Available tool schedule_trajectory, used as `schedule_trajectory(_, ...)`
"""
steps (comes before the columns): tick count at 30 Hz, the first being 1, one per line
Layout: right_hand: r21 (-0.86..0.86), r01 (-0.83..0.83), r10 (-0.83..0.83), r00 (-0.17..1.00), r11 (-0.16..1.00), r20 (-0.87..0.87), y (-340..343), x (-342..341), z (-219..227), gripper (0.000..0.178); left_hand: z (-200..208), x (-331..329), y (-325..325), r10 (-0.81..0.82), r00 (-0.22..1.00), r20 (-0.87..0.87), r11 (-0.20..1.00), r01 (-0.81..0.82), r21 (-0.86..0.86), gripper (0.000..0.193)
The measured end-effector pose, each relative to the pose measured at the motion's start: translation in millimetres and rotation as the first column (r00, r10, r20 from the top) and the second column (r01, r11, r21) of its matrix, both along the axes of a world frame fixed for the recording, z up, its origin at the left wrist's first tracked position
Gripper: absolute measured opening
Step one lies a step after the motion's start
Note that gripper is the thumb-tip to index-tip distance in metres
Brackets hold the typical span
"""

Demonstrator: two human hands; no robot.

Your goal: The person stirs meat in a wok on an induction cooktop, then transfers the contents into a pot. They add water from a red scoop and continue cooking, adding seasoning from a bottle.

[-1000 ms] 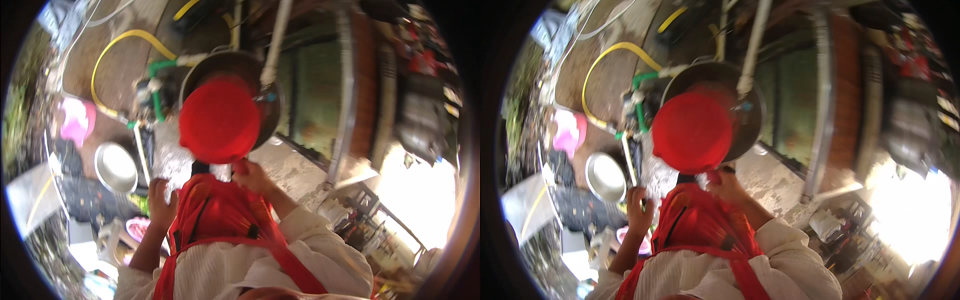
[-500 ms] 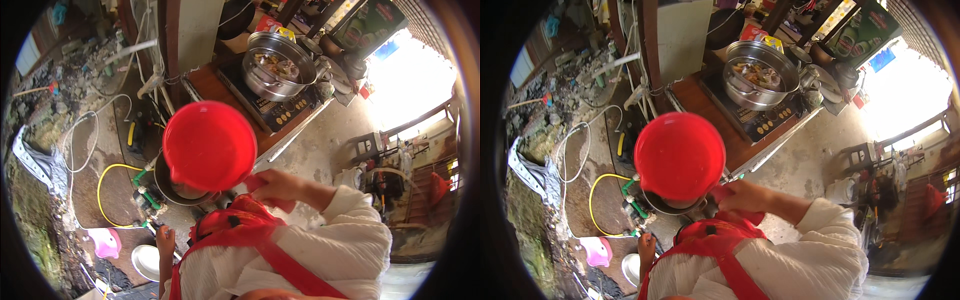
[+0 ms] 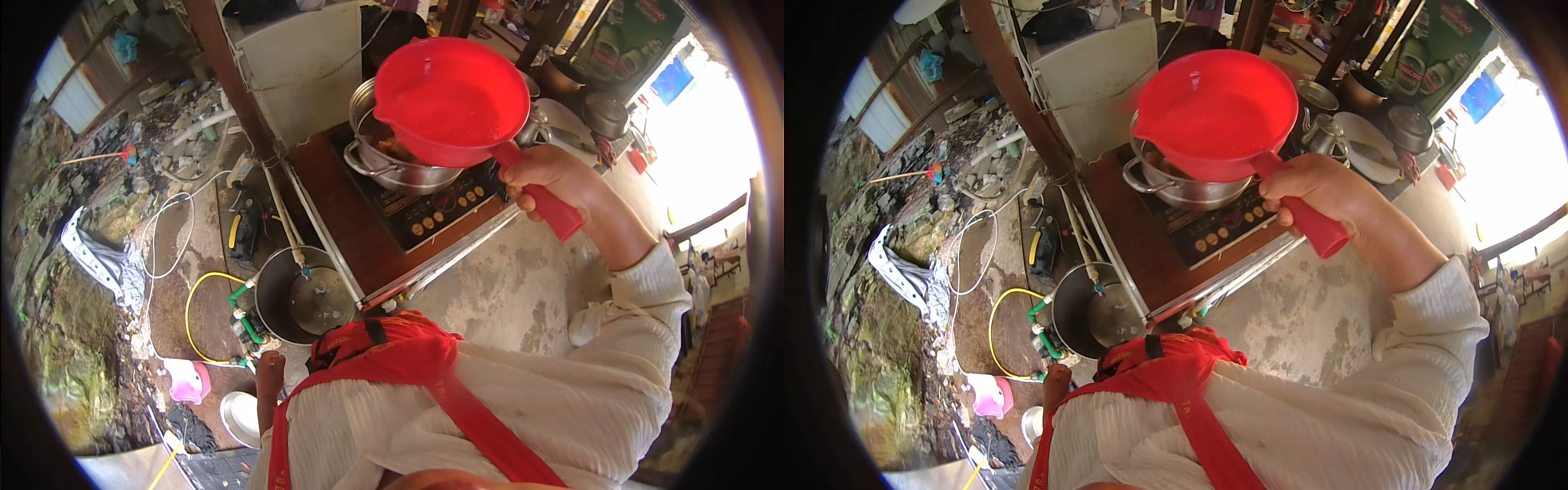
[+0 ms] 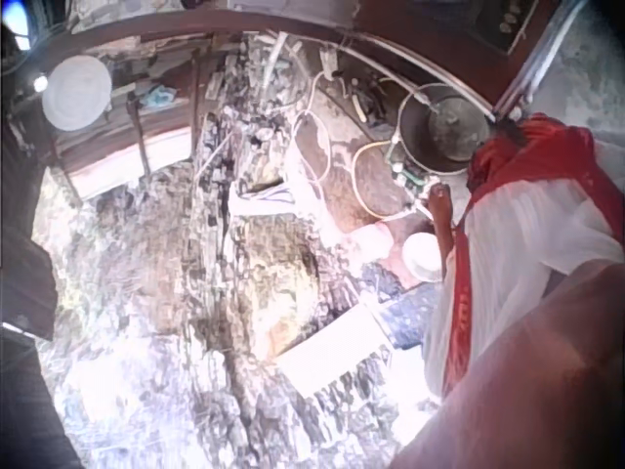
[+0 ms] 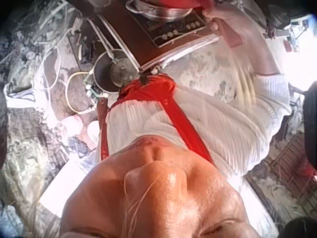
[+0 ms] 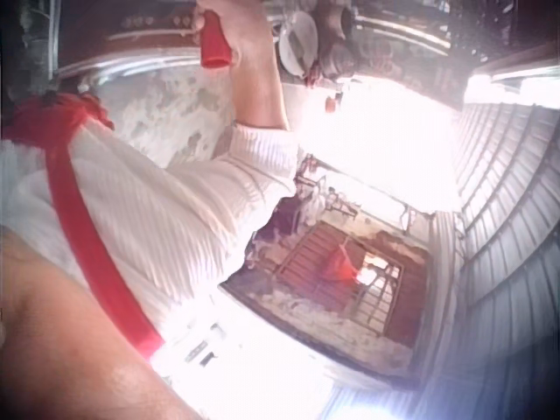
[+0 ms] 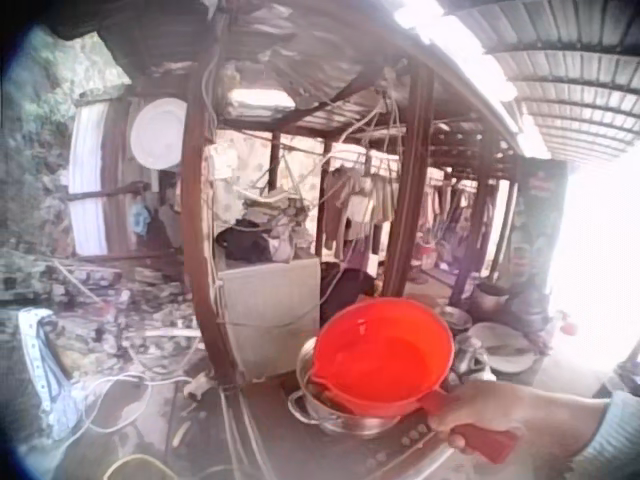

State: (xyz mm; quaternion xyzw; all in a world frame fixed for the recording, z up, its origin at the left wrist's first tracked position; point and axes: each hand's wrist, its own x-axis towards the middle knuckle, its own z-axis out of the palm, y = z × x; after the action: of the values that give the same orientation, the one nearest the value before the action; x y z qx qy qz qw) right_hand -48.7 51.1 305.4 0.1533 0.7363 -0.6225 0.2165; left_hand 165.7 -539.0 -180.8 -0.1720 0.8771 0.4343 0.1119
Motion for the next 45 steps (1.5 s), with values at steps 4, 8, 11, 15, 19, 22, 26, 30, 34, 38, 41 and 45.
schedule_trajectory(4,0.156,-0.017,0.019,1.000,0.988,-0.011,74,-59,-14,0.018,12,0,67,-0.096,0.988,0.124,0.995,0.094,0.023,0.032)
schedule_trajectory(8,0.170,-0.038,0.046,0.998,0.985,-0.048,112,-108,-42,0.018,36,1,109,-0.021,0.991,0.134,1.000,0.020,0.006,0.035)
schedule_trajectory(11,0.146,-0.083,0.092,0.995,0.986,-0.051,129,-136,-55,0.017,59,6,127,0.060,0.982,0.181,0.994,-0.042,-0.103,0.035)
schedule_trajectory(15,0.149,-0.129,0.138,0.989,0.980,-0.049,139,-162,-64,0.018,77,0,142,0.088,0.977,0.194,0.991,-0.067,-0.112,0.036)
schedule_trajectory(19,0.157,-0.141,0.148,0.988,0.978,-0.034,143,-179,-71,0.018,79,4,161,0.134,0.969,0.209,0.990,-0.120,-0.079,0.037)
schedule_trajectory(22,0.149,-0.132,0.140,0.989,0.980,-0.045,145,-187,-77,0.019,76,11,169,0.132,0.971,0.199,0.988,-0.113,-0.108,0.038)
schedule_trajectory(26,0.208,-0.145,0.155,0.987,0.967,-0.034,150,-199,-82,0.021,72,17,172,0.152,0.960,0.234,0.983,-0.122,-0.139,0.038)
schedule_trajectory(30,0.334,-0.172,0.204,0.977,0.927,-0.064,155,-204,-84,0.026,73,16,171,0.115,0.969,0.220,0.986,-0.086,-0.140,0.039)
schedule_trajectory(34,0.376,-0.187,0.241,0.965,0.908,-0.101,158,-204,-87,0.026,73,16,172,0.165,0.952,0.259,0.980,-0.130,-0.147,0.040)
schedule_trajectory(38,0.388,-0.193,0.266,0.953,0.901,-0.143,159,-204,-92,0.023,72,13,174,0.159,0.959,0.235,0.984,-0.135,-0.112,0.040)
schedule_trajectory(41,0.416,-0.200,0.293,0.941,0.887,-0.172,158,-205,-97,0.023,75,13,175,0.136,0.962,0.237,0.988,-0.113,-0.110,0.039)
schedule_trajectory(45,0.488,-0.193,0.331,0.919,0.851,-0.215,156,-205,-103,0.023,76,19,175,0.112,0.967,0.228,0.990,-0.089,-0.111,0.038)
